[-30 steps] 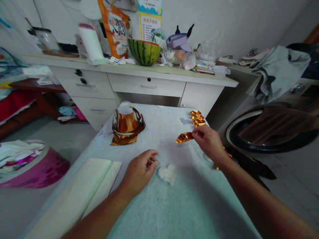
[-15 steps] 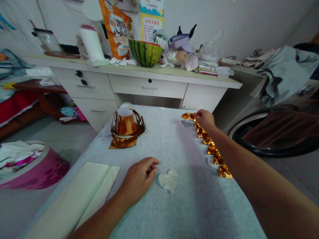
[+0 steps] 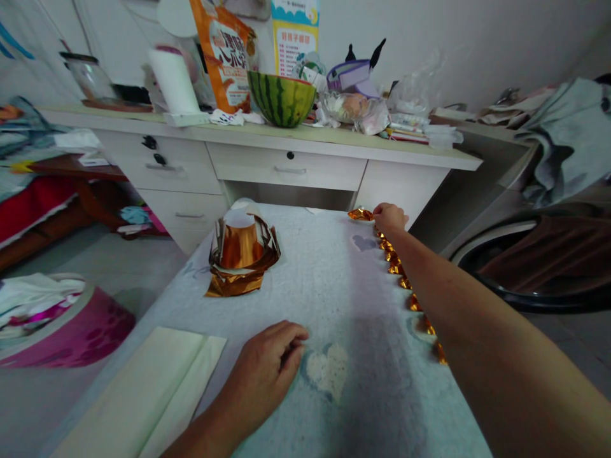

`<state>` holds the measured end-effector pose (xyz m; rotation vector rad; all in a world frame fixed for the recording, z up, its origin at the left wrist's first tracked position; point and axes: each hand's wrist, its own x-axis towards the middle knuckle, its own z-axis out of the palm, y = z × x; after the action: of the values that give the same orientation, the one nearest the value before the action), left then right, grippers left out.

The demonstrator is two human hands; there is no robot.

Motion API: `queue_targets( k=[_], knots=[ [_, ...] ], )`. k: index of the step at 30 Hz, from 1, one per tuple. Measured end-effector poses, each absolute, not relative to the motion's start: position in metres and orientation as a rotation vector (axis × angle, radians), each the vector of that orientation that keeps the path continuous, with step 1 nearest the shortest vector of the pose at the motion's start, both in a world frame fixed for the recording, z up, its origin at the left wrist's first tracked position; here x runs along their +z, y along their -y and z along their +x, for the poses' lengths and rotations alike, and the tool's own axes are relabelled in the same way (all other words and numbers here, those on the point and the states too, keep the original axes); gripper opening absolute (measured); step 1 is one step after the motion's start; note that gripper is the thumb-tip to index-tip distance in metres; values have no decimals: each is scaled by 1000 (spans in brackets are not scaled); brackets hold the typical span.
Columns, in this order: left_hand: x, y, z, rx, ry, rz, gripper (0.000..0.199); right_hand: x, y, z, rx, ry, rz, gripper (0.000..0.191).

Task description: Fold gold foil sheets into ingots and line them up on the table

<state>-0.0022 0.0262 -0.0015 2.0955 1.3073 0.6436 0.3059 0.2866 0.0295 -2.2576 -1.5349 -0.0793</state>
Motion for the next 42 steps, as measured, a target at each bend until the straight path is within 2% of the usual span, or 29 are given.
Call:
queue_targets(
  k=[15, 24, 33, 42],
  knots=[
    [-2, -25, -3, 633, -1280, 2092, 16, 22, -285, 310, -155, 1623, -2326, 23],
    [-2, -24, -3, 607, -1273, 2082, 16, 32, -242, 282, -184, 1739, -2187, 30],
    [1, -23, 0, 618, -1260, 2114, 16, 16, -140, 223, 156, 2192, -1830, 20],
    [1, -19, 2, 522, -1251, 2328, 16, 28, -45, 201, 575, 2278, -1604, 30]
  ],
)
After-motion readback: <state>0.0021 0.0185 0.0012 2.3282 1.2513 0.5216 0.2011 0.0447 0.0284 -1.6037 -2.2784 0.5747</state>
